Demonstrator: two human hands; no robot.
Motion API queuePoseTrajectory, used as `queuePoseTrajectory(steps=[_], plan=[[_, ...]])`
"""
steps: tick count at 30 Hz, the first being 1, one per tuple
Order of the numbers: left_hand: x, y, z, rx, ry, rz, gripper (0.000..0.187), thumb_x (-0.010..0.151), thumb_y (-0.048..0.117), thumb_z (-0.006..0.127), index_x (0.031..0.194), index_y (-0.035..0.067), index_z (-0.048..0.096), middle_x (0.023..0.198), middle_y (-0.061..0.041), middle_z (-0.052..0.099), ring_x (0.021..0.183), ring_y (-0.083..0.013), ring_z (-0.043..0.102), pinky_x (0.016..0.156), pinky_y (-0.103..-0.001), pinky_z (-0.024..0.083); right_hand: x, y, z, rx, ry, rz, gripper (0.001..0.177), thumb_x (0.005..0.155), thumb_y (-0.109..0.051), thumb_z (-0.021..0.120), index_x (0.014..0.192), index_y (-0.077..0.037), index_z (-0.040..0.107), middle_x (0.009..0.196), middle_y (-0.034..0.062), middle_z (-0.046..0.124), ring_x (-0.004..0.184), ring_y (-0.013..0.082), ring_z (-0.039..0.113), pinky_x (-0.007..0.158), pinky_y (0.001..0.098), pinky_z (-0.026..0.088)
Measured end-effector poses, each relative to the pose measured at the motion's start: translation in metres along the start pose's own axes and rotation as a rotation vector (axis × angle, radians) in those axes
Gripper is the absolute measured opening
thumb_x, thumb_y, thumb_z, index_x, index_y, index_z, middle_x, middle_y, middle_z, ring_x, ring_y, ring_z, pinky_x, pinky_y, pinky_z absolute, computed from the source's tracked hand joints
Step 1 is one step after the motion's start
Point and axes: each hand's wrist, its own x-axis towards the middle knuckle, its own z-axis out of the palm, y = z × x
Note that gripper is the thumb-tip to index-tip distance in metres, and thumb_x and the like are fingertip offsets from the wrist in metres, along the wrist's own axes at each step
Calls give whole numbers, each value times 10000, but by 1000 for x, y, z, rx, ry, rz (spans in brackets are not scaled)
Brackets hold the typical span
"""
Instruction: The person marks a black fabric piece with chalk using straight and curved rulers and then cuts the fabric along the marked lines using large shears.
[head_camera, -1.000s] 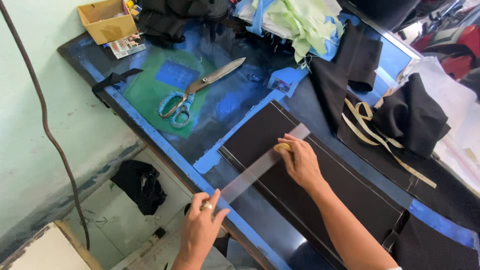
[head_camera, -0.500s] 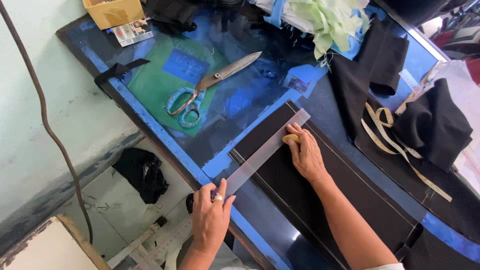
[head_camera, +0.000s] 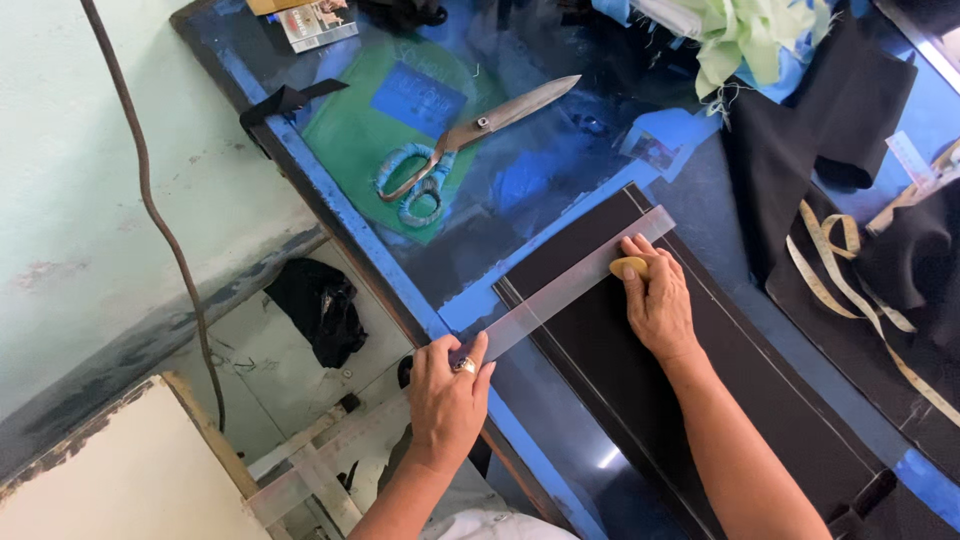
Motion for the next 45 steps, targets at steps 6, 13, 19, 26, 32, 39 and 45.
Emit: queuePoseTrajectory(steps=[6, 13, 19, 26, 32, 39, 45], plan=[[1, 4, -4, 27, -35, -15, 356, 964, 327, 709, 1280, 167, 752, 1120, -102, 533, 908, -302, 508, 729, -441, 515, -2, 3, 1, -20, 12, -9, 355, 1106, -216, 452, 1354, 15, 557, 1399, 183, 648, 1388, 343, 568, 1176, 506, 372], [-5, 6, 5, 151, -64, -76, 359, 923, 359, 746, 1270, 270, 741, 1130, -51, 509, 938, -311, 527, 727, -490, 505, 2, -4, -3, -32, 20, -1, 345, 1093, -216, 464, 1316, 9, 600, 1389, 126, 667, 1395, 327, 564, 1163, 474, 388], [-10, 3, 9, 165, -47, -97, 346, 942, 420, 683, 1260, 303, 751, 1154, -27, 525, 996, -297, 543, 815, -496, 482, -1, 8, 6, -10, 7, -7, 297, 1099, -218, 443, 1267, -6, 566, 1413, 110, 655, 1403, 312, 560, 1172, 484, 377], [-10, 8, 14, 187, -67, -134, 348, 963, 420, 667, 1285, 311, 744, 1136, -12, 511, 1007, -295, 535, 831, -524, 473, 1, 1, 0, -3, 9, -15, 253, 1106, -225, 445, 1174, -3, 544, 1396, 131, 665, 1395, 340, 566, 1163, 499, 390], [26, 48, 19, -9, -82, 164, 565, 869, 298, 813, 1324, 77, 562, 1305, -158, 540, 1168, -355, 553, 907, -521, 494, 0, 9, 7, -7, 20, -43, 289, 1096, -198, 469, 1251, 28, 562, 1387, 138, 671, 1386, 343, 575, 1155, 500, 392], [38, 61, 62, 172, -70, 256, 653, 998, 546, 552, 1390, 25, 582, 1274, -182, 570, 1173, -358, 547, 913, -487, 464, 5, -1, 3, 49, 143, 43, 179, 1040, -200, 642, 1029, -21, 631, 1248, 104, 757, 1264, 315, 665, 1085, 474, 451], [49, 63, 58, 201, -156, 304, 667, 960, 546, 608, 1313, -21, 606, 1162, -184, 572, 1084, -350, 546, 857, -468, 458, 33, 26, -6, 553, 263, 458, 247, 980, -150, 760, 1212, -118, 682, 1045, 91, 752, 1032, 192, 708, 916, 364, 579]])
